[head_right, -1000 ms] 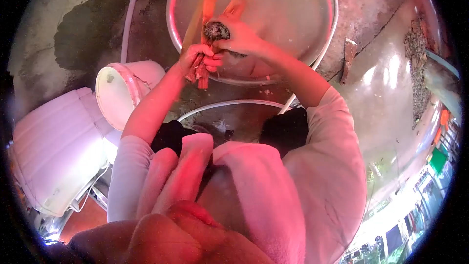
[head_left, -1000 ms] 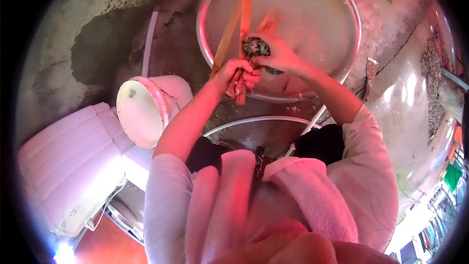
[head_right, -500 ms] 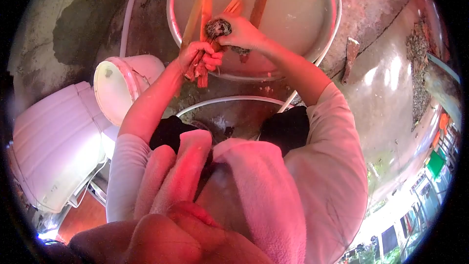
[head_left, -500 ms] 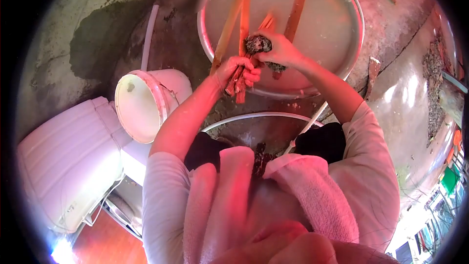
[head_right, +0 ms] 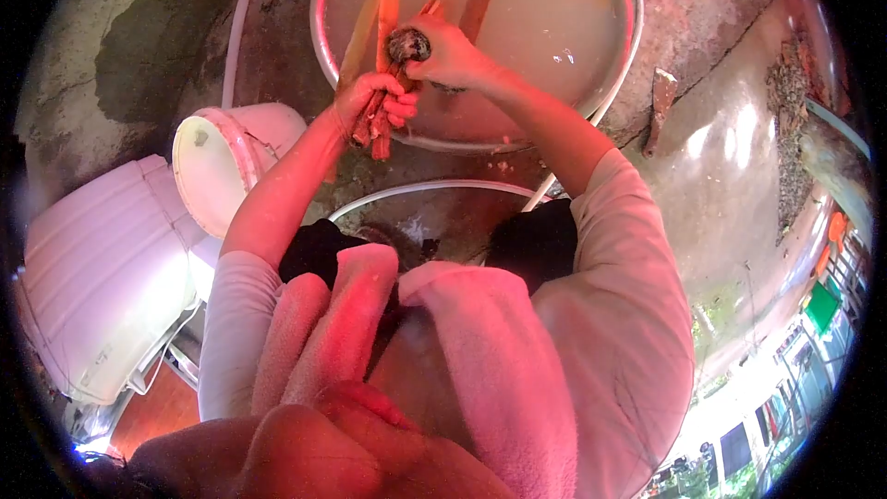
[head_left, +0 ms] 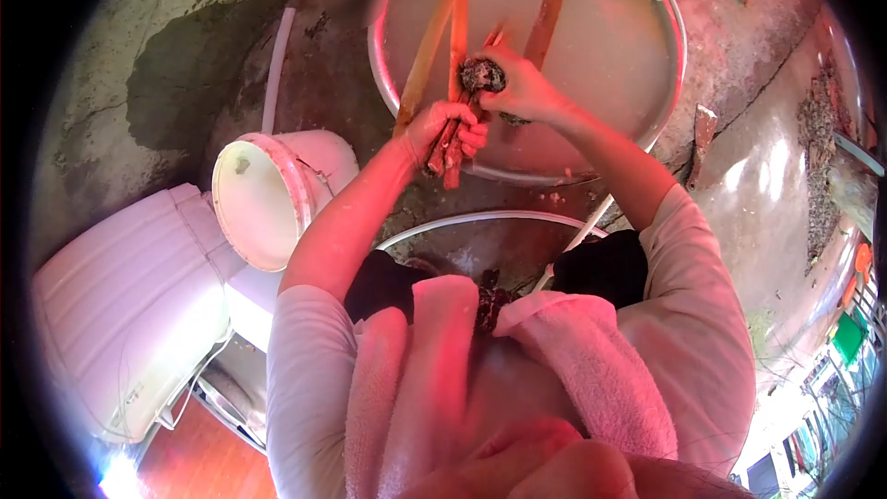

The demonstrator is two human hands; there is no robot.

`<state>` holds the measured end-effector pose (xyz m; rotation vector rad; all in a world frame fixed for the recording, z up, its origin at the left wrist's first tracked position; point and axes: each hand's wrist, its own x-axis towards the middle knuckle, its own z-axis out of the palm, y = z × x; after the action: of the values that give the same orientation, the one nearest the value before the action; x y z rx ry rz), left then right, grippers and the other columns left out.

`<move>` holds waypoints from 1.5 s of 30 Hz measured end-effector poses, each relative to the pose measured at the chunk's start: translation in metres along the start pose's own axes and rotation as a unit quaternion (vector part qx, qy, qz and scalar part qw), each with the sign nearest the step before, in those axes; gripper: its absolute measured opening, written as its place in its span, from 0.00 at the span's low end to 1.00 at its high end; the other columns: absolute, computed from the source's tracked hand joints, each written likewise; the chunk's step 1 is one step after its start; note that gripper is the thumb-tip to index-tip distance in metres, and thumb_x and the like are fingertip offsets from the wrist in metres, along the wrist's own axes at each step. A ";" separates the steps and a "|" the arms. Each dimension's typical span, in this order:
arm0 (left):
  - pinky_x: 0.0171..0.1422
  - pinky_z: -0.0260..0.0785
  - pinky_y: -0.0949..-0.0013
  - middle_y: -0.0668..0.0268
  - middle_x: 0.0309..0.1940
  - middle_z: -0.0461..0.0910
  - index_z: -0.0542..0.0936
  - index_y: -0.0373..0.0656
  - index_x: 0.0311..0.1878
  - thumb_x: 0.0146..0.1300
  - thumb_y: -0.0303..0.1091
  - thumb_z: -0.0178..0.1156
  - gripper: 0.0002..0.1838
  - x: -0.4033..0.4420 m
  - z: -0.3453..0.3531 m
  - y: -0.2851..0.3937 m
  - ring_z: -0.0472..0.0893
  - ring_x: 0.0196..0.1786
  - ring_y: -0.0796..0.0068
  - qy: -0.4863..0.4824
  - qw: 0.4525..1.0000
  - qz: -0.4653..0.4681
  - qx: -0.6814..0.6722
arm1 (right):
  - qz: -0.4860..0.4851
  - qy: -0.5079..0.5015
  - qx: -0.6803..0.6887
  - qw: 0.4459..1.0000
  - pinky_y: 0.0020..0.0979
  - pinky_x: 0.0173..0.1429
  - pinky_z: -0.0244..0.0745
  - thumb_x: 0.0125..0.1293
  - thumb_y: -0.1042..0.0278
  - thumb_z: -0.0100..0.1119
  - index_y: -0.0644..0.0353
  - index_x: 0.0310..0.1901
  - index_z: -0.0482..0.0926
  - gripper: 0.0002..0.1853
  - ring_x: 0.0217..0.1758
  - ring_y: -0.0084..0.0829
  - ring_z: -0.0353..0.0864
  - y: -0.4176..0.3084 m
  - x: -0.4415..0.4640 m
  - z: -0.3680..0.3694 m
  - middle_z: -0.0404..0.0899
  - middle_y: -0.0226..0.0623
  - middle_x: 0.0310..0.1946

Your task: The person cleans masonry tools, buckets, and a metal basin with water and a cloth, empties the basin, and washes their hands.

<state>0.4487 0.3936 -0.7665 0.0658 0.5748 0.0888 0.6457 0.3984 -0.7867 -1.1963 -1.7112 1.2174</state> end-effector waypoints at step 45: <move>0.42 0.69 0.50 0.51 0.35 0.78 0.70 0.43 0.50 0.49 0.24 0.62 0.23 -0.411 0.042 -0.225 0.78 0.40 0.45 0.778 0.225 0.061 0.584 | 0.182 0.353 -0.164 0.903 0.33 0.57 0.70 0.56 0.61 0.67 0.61 0.51 0.75 0.23 0.52 0.35 0.78 0.064 -0.010 -0.089 0.79 0.41 0.48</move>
<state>0.1433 0.1269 -0.5289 1.7557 2.6589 -0.2306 0.7471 0.4231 -0.8206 -1.9373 -1.1832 0.5533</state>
